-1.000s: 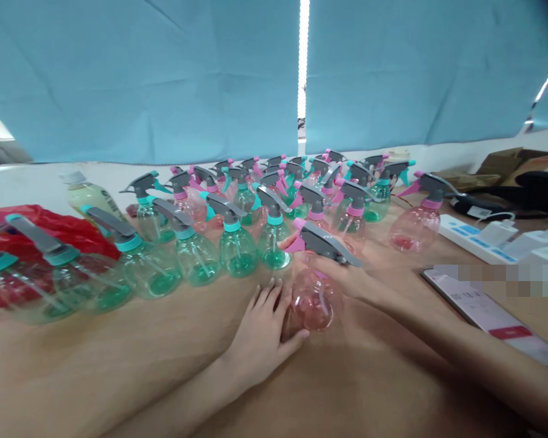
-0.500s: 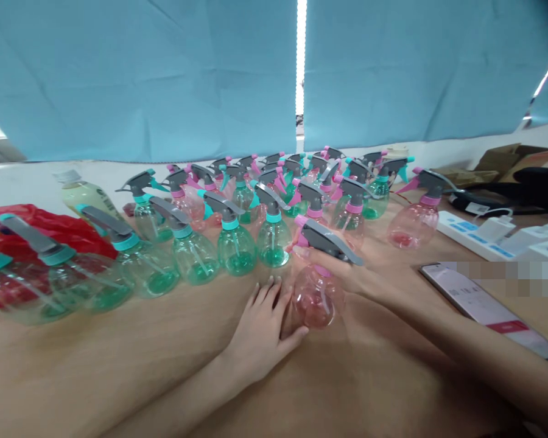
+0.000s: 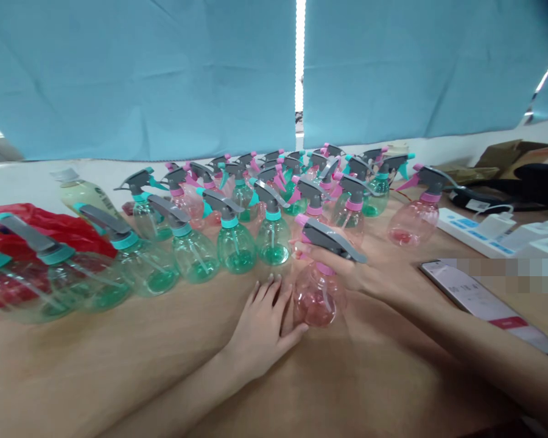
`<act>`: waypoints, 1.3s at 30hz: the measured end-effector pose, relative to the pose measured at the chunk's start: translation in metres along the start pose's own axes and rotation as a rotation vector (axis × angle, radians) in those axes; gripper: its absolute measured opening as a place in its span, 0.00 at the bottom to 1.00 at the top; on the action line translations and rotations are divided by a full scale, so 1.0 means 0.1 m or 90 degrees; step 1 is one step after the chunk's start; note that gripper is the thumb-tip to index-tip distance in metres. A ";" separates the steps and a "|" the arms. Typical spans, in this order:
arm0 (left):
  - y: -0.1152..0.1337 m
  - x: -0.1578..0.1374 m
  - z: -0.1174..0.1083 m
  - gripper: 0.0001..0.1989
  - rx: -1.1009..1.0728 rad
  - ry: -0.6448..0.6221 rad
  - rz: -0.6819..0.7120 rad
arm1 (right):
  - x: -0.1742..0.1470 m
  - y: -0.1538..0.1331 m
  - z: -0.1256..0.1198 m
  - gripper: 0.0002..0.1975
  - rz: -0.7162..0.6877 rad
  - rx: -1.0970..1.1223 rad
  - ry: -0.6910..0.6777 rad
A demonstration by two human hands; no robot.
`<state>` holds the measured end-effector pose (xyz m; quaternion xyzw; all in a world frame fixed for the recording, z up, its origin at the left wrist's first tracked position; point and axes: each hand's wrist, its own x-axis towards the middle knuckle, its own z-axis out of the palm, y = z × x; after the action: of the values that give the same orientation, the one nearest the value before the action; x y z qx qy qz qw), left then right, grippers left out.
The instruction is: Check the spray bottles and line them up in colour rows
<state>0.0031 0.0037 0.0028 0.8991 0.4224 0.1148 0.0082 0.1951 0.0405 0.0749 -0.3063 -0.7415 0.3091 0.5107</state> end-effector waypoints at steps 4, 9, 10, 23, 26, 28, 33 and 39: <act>0.00 0.00 0.00 0.26 -0.008 0.009 0.001 | 0.01 -0.10 0.00 0.10 0.010 -0.009 0.008; 0.00 0.00 0.00 0.26 -0.006 0.003 0.002 | 0.01 -0.04 0.01 0.09 0.009 0.002 -0.008; 0.00 0.00 0.00 0.26 -0.008 0.008 0.002 | 0.00 -0.03 0.01 0.09 0.008 0.006 -0.013; 0.01 0.00 -0.01 0.25 -0.012 0.005 -0.002 | -0.01 -0.07 0.03 0.09 0.018 0.037 0.022; 0.00 0.00 -0.01 0.25 -0.021 0.014 0.002 | -0.03 -0.15 -0.01 0.08 0.014 0.018 0.030; 0.00 0.00 -0.01 0.25 -0.022 0.016 0.003 | -0.05 -0.25 -0.05 0.07 0.009 -0.004 0.037; 0.00 0.00 0.00 0.25 -0.017 0.011 0.001 | -0.06 -0.41 -0.11 0.03 0.009 -0.012 0.017; 0.01 0.00 -0.02 0.25 -0.001 -0.009 -0.004 | -0.06 -0.44 -0.09 0.02 0.039 -0.024 0.019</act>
<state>0.0037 0.0033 0.0048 0.8985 0.4252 0.1086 0.0120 0.1994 0.0097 0.1085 -0.3430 -0.7296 0.3063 0.5063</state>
